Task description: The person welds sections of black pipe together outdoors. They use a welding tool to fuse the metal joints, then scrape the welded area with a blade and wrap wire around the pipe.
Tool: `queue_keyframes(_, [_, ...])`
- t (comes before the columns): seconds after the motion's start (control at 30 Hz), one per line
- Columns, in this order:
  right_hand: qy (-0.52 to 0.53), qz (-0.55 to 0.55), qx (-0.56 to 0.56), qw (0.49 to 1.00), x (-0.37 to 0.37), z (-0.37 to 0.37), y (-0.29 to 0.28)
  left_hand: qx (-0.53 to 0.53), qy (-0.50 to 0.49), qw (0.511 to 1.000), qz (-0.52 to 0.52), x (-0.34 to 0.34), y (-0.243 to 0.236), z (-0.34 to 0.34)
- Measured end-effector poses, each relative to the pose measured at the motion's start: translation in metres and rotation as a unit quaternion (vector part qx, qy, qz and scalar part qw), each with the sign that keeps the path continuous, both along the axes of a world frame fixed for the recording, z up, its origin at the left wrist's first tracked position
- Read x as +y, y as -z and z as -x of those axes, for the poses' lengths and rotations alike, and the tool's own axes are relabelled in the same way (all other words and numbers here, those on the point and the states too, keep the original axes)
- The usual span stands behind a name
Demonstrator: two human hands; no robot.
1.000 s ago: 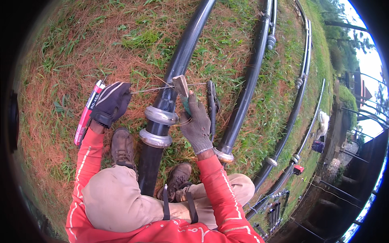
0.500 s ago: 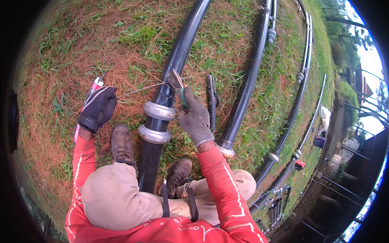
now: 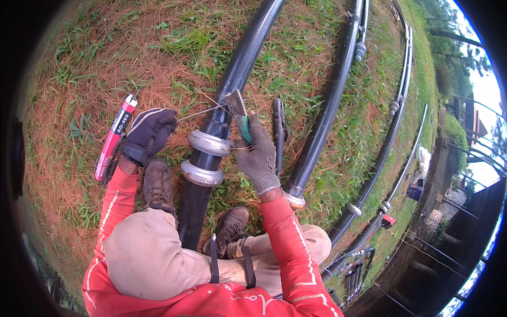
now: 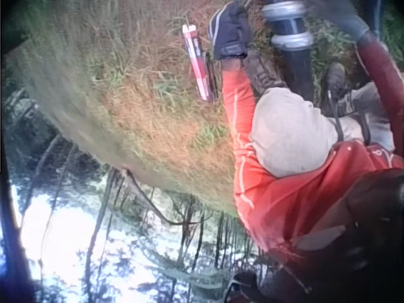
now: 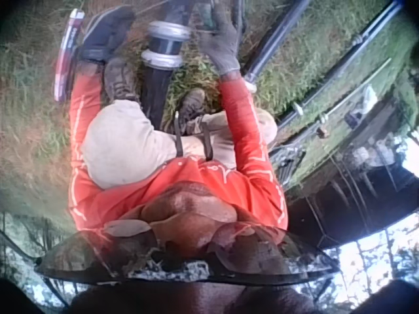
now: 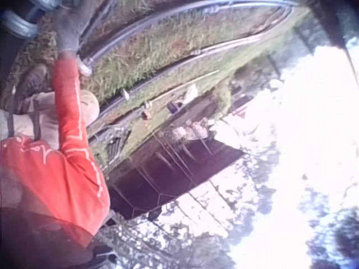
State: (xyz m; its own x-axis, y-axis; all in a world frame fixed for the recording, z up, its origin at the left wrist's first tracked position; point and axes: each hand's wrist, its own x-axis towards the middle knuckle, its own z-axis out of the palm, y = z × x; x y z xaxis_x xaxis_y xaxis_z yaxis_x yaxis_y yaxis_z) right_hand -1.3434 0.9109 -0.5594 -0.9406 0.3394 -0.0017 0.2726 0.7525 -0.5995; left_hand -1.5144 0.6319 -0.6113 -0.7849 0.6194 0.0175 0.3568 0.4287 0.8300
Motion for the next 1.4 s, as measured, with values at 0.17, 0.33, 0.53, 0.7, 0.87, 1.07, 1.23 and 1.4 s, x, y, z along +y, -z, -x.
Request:
queue_keyframes(0.17, [0.055,0.061,0.054,0.995,-0.002,0.001,-0.002,0.014,-0.004,1.000,-0.012,-0.036,-0.006,0.000])
queue_keyframes(0.33, [-0.017,-0.092,-0.014,0.996,0.006,0.005,-0.002,0.016,0.003,1.000,0.014,-0.043,-0.016,0.002])
queue_keyframes(0.53, [-0.002,-0.044,0.041,0.998,0.004,0.001,-0.006,0.013,-0.006,1.000,-0.009,-0.042,-0.015,0.000])
queue_keyframes(0.7, [-0.019,-0.067,-0.007,0.998,0.003,0.001,-0.008,0.040,0.015,0.998,0.046,-0.035,-0.004,0.002])
queue_keyframes(0.87, [-0.004,-0.097,-0.048,0.994,-0.002,0.002,-0.009,0.034,0.002,0.998,-0.043,-0.029,-0.001,0.004])
queue_keyframes(1.07, [0.026,-0.032,-0.050,0.998,-0.003,0.001,-0.013,0.033,0.019,0.999,-0.032,-0.013,0.000,0.009])
queue_keyframes(1.23, [-0.009,-0.051,0.055,0.997,0.005,0.004,-0.007,0.058,0.026,0.997,-0.047,0.005,0.002,0.012])
queue_keyframes(1.4, [0.020,-0.106,-0.061,0.992,0.006,0.003,-0.009,0.075,0.063,0.995,0.005,0.016,0.004,0.020])
